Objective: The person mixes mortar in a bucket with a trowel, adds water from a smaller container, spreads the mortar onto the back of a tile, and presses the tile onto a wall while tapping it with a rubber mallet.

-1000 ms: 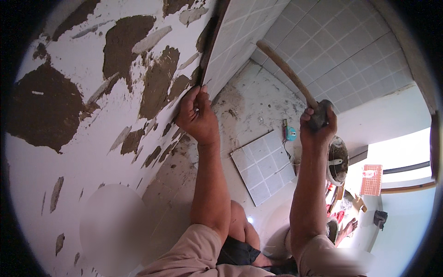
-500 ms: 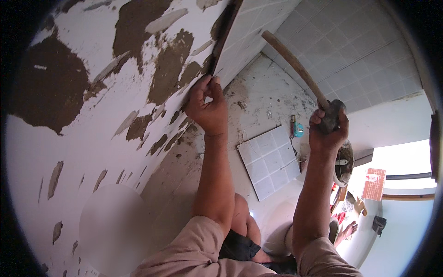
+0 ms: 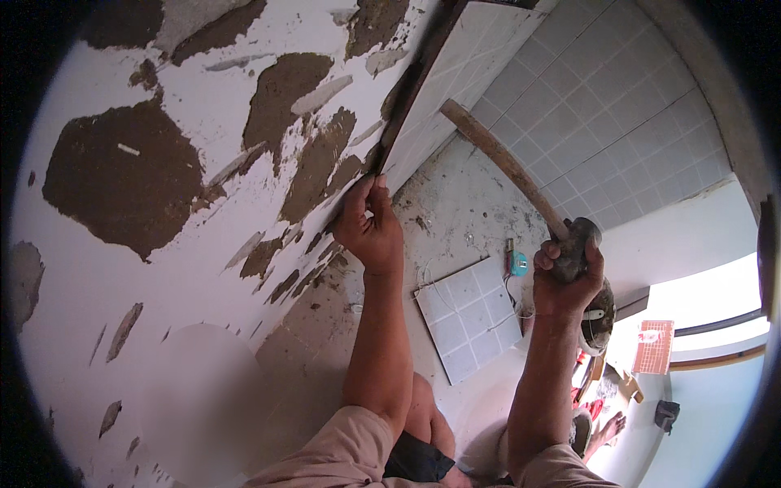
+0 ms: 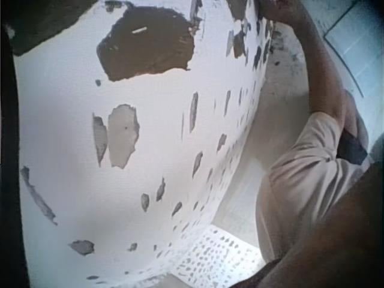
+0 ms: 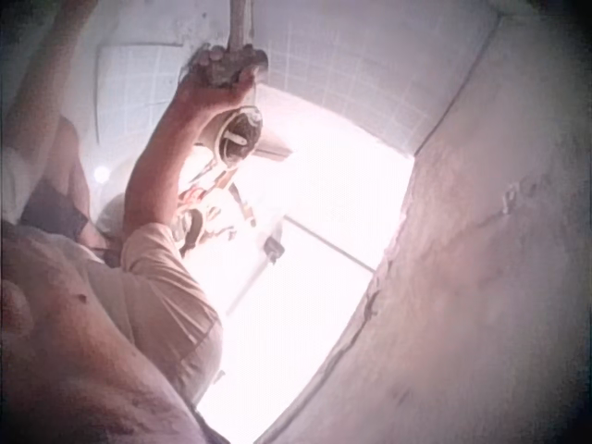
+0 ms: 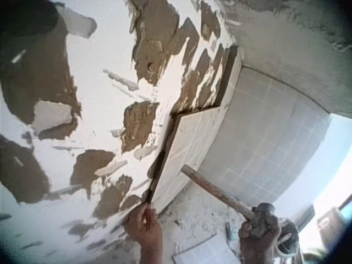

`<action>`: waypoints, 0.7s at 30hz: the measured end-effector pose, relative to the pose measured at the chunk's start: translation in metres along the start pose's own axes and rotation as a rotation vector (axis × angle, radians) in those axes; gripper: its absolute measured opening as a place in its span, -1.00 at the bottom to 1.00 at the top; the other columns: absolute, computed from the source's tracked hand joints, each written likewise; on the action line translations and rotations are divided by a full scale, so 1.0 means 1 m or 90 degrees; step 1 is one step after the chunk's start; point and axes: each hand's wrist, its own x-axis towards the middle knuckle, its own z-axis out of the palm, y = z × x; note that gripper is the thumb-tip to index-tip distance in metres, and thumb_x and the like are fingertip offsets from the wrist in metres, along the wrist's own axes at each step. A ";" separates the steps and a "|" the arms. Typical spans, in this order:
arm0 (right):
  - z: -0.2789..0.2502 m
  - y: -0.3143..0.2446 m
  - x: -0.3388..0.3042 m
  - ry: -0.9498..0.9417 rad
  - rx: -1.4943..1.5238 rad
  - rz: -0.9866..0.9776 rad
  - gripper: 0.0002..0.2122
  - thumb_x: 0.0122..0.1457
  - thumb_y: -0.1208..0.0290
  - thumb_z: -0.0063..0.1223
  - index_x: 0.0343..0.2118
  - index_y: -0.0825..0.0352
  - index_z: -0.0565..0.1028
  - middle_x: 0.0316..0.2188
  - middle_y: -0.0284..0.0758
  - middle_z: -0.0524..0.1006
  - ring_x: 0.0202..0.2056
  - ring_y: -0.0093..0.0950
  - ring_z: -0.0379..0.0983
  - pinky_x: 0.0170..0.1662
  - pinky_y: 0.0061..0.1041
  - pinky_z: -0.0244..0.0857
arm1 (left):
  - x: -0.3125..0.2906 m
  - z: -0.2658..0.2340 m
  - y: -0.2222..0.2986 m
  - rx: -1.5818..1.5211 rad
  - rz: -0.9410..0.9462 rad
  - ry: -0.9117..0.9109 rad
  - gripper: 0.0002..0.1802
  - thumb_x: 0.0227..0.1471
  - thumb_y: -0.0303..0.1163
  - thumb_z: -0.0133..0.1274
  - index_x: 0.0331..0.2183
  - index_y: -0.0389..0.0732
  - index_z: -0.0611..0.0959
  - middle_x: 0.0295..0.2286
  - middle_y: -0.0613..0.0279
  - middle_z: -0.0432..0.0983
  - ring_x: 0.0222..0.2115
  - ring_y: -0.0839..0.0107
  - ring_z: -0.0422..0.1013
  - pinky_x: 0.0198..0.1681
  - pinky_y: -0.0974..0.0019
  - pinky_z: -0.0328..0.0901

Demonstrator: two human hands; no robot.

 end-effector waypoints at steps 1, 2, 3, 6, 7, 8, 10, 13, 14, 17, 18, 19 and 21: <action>0.001 0.000 0.002 0.013 0.010 0.012 -0.69 0.25 0.20 0.00 -0.05 0.29 0.46 -0.20 -0.25 0.55 -0.45 -0.41 0.45 -0.44 -0.43 0.25 | 0.003 0.002 0.003 -0.022 -0.006 0.002 -0.92 0.12 -0.59 0.17 -0.31 -0.31 0.73 -0.47 0.11 0.65 -0.53 0.41 0.58 -0.46 0.34 0.50; 0.001 0.000 0.000 0.017 0.009 0.016 -0.69 0.25 0.20 0.00 -0.05 0.29 0.46 -0.20 -0.25 0.55 -0.45 -0.41 0.45 -0.44 -0.43 0.25 | 0.003 0.000 0.002 -0.039 -0.015 0.000 -0.92 0.12 -0.59 0.17 -0.30 -0.31 0.73 -0.47 0.12 0.65 -0.53 0.42 0.57 -0.46 0.35 0.49; 0.001 0.000 -0.003 0.024 -0.003 0.008 -0.69 0.24 0.20 0.00 -0.05 0.28 0.46 -0.21 -0.25 0.55 -0.45 -0.41 0.45 -0.44 -0.43 0.25 | 0.002 -0.001 0.000 -0.035 -0.017 -0.002 -0.92 0.12 -0.59 0.17 -0.30 -0.31 0.73 -0.47 0.12 0.65 -0.53 0.42 0.57 -0.46 0.35 0.49; -0.008 -0.007 -0.007 0.028 -0.011 -0.005 -0.68 0.23 0.19 0.01 -0.05 0.27 0.47 -0.22 -0.26 0.54 -0.45 -0.42 0.45 -0.44 -0.43 0.24 | 0.003 -0.003 0.000 -0.057 -0.013 0.004 -0.91 0.14 -0.58 0.15 -0.30 -0.31 0.73 -0.48 0.12 0.65 -0.53 0.42 0.57 -0.46 0.35 0.49; -0.011 -0.009 -0.007 0.024 -0.005 -0.011 -0.68 0.22 0.19 0.02 -0.05 0.26 0.47 -0.22 -0.27 0.54 -0.45 -0.42 0.45 -0.44 -0.43 0.24 | 0.003 -0.003 0.001 -0.043 -0.014 -0.008 -0.90 0.15 -0.59 0.13 -0.29 -0.31 0.73 -0.46 0.11 0.66 -0.51 0.41 0.58 -0.45 0.35 0.50; -0.010 -0.008 -0.005 0.024 -0.008 -0.015 -0.68 0.22 0.19 0.02 -0.05 0.26 0.47 -0.22 -0.27 0.54 -0.45 -0.42 0.45 -0.44 -0.43 0.24 | 0.001 -0.002 0.003 -0.032 -0.016 -0.019 -0.88 0.15 -0.60 0.12 -0.28 -0.31 0.73 -0.44 0.10 0.66 -0.50 0.40 0.58 -0.44 0.35 0.52; -0.006 -0.002 0.003 -0.015 0.009 0.034 -0.67 0.21 0.17 0.04 -0.05 0.26 0.47 -0.24 -0.27 0.54 -0.45 -0.43 0.45 -0.44 -0.44 0.25 | -0.002 -0.004 0.000 -0.018 -0.030 -0.028 -0.88 0.14 -0.61 0.13 -0.28 -0.32 0.73 -0.43 0.09 0.66 -0.49 0.40 0.59 -0.44 0.36 0.52; 0.001 -0.005 0.008 -0.007 -0.007 0.019 -0.68 0.21 0.19 0.04 -0.07 0.27 0.46 -0.26 -0.27 0.54 -0.46 -0.44 0.45 -0.43 -0.45 0.28 | 0.000 -0.005 -0.003 -0.023 -0.029 -0.028 -0.88 0.12 -0.63 0.15 -0.27 -0.33 0.72 -0.42 0.09 0.66 -0.47 0.40 0.59 -0.45 0.37 0.52; 0.000 -0.007 0.012 -0.006 -0.015 0.020 -0.69 0.22 0.19 0.03 -0.07 0.27 0.46 -0.27 -0.27 0.53 -0.46 -0.44 0.46 -0.43 -0.46 0.29 | 0.002 -0.004 -0.001 -0.043 -0.022 -0.019 -0.88 0.10 -0.64 0.16 -0.27 -0.33 0.72 -0.41 0.08 0.66 -0.47 0.40 0.59 -0.45 0.37 0.52; -0.013 -0.021 0.033 0.001 -0.006 -0.011 -0.72 0.23 0.21 0.02 -0.08 0.25 0.46 -0.27 -0.25 0.53 -0.45 -0.43 0.47 -0.45 -0.47 0.30 | 0.002 -0.004 0.001 -0.069 -0.057 -0.026 -0.90 0.13 -0.61 0.17 -0.27 -0.36 0.71 -0.40 0.07 0.66 -0.46 0.40 0.59 -0.46 0.37 0.53; -0.014 -0.022 0.038 -0.002 -0.005 -0.016 -0.72 0.23 0.21 0.02 -0.08 0.25 0.46 -0.27 -0.25 0.53 -0.45 -0.43 0.47 -0.45 -0.47 0.30 | 0.002 -0.003 0.000 -0.068 -0.047 -0.021 -0.91 0.14 -0.59 0.17 -0.27 -0.36 0.71 -0.40 0.06 0.66 -0.46 0.40 0.59 -0.46 0.36 0.53; -0.015 -0.024 0.045 -0.016 0.014 -0.020 -0.73 0.23 0.21 0.02 -0.09 0.24 0.46 -0.27 -0.24 0.53 -0.45 -0.42 0.47 -0.46 -0.47 0.31 | 0.002 -0.003 -0.001 -0.074 -0.044 -0.020 -0.91 0.14 -0.59 0.17 -0.27 -0.36 0.71 -0.40 0.06 0.66 -0.46 0.40 0.59 -0.46 0.36 0.53; -0.008 -0.021 0.055 -0.052 0.041 0.007 -0.74 0.23 0.21 0.02 -0.11 0.25 0.46 -0.27 -0.21 0.53 -0.46 -0.41 0.46 -0.48 -0.48 0.31 | -0.003 -0.002 -0.001 -0.058 -0.076 -0.033 -0.91 0.15 -0.56 0.18 -0.28 -0.37 0.71 -0.41 0.08 0.65 -0.46 0.40 0.59 -0.47 0.37 0.53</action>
